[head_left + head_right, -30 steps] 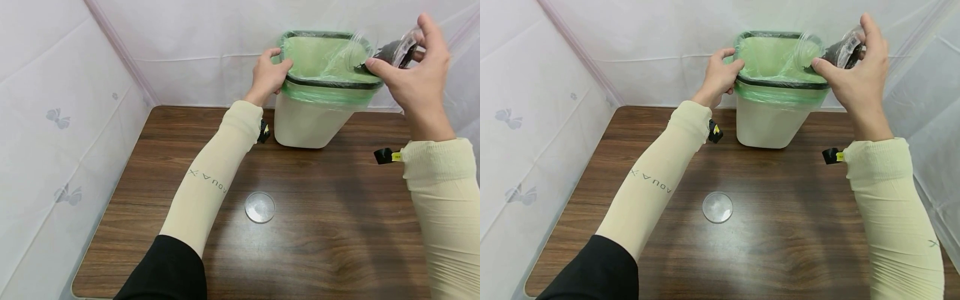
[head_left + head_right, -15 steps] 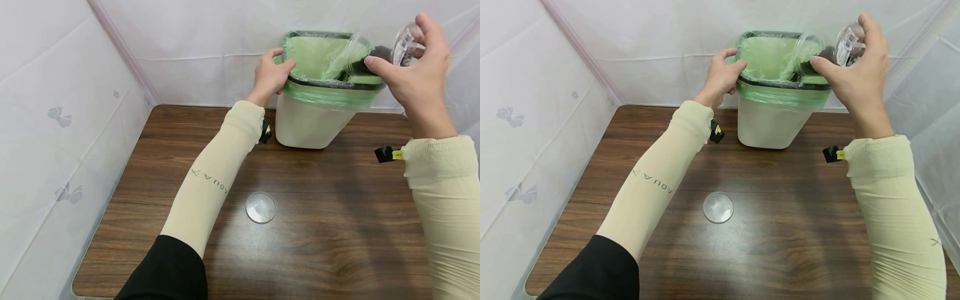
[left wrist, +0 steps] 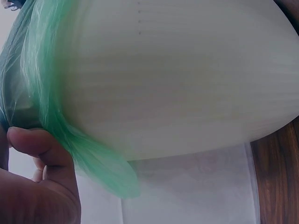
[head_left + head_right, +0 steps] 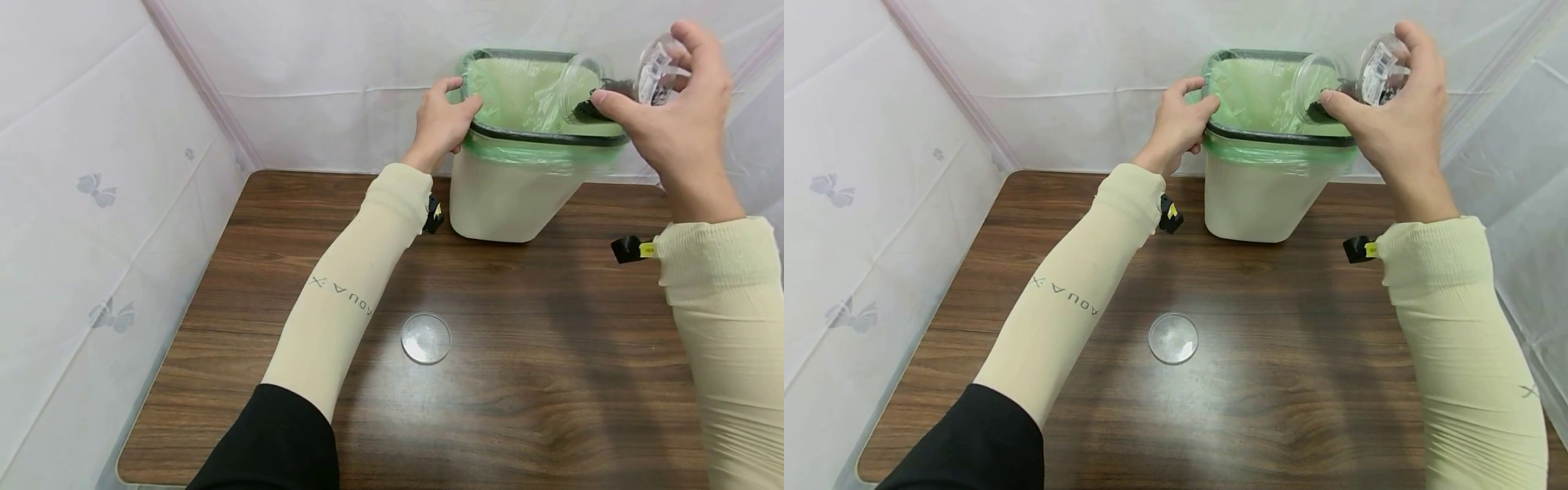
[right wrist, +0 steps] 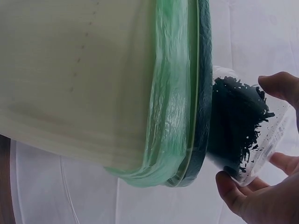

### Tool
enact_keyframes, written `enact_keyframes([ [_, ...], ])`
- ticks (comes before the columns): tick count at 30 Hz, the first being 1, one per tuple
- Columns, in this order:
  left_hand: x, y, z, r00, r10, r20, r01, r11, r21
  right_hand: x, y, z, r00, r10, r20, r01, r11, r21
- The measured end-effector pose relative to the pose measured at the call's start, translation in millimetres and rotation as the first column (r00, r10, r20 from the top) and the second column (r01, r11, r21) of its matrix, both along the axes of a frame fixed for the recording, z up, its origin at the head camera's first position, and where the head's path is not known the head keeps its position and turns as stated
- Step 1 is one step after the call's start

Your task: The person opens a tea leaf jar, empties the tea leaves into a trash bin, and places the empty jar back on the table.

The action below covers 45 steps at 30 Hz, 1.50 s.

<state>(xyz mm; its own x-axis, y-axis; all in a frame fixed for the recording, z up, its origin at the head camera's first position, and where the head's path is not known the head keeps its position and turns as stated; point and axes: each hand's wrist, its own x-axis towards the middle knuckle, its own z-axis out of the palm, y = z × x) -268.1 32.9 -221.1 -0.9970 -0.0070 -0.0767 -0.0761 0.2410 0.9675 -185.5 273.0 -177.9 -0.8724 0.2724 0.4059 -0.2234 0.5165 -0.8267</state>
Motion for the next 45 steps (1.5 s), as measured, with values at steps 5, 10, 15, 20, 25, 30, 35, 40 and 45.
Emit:
enact_keyframes([
  [5,-1.3,0.7,0.7,1.000,-0.001,0.011,0.001,1.000,-0.016,0.2,-3.0,1.4,1.000,0.007,-0.025,-0.007,1.000,0.023],
  [10,-1.4,1.0,0.5,1.000,-0.001,0.015,0.001,1.000,-0.029,0.2,-5.2,2.9,1.000,0.009,-0.014,-0.008,0.998,0.068],
  [15,-1.0,1.7,-0.4,1.000,-0.001,0.014,0.001,1.000,-0.029,-1.0,-6.1,3.2,1.000,-0.003,-0.004,0.003,0.996,0.094],
  [20,-1.2,3.2,-0.5,1.000,0.002,0.014,-0.001,1.000,-0.030,-1.2,-6.9,4.4,1.000,0.002,-0.012,0.000,0.995,0.104],
  [25,-1.9,3.0,-0.7,1.000,0.005,0.011,-0.004,0.999,-0.036,-0.9,-9.1,6.6,1.000,0.000,-0.009,0.001,0.991,0.134],
  [30,-1.7,2.5,-0.4,1.000,0.005,0.010,-0.005,0.999,-0.039,-2.3,-10.3,7.8,1.000,-0.005,0.006,0.004,0.988,0.157],
  [35,-1.3,2.7,-0.4,1.000,0.001,0.012,0.000,0.999,-0.036,-6.3,-10.5,8.6,1.000,0.007,0.002,-0.007,0.986,0.169],
  [40,-0.1,4.0,0.0,1.000,-0.003,0.017,0.004,0.999,-0.035,-8.8,-9.5,12.2,0.997,0.000,0.074,-0.015,0.979,0.203],
  [45,1.6,5.5,0.5,1.000,-0.005,0.018,0.005,1.000,-0.026,-10.5,-7.0,15.5,0.989,-0.004,0.149,-0.031,0.973,0.228],
])
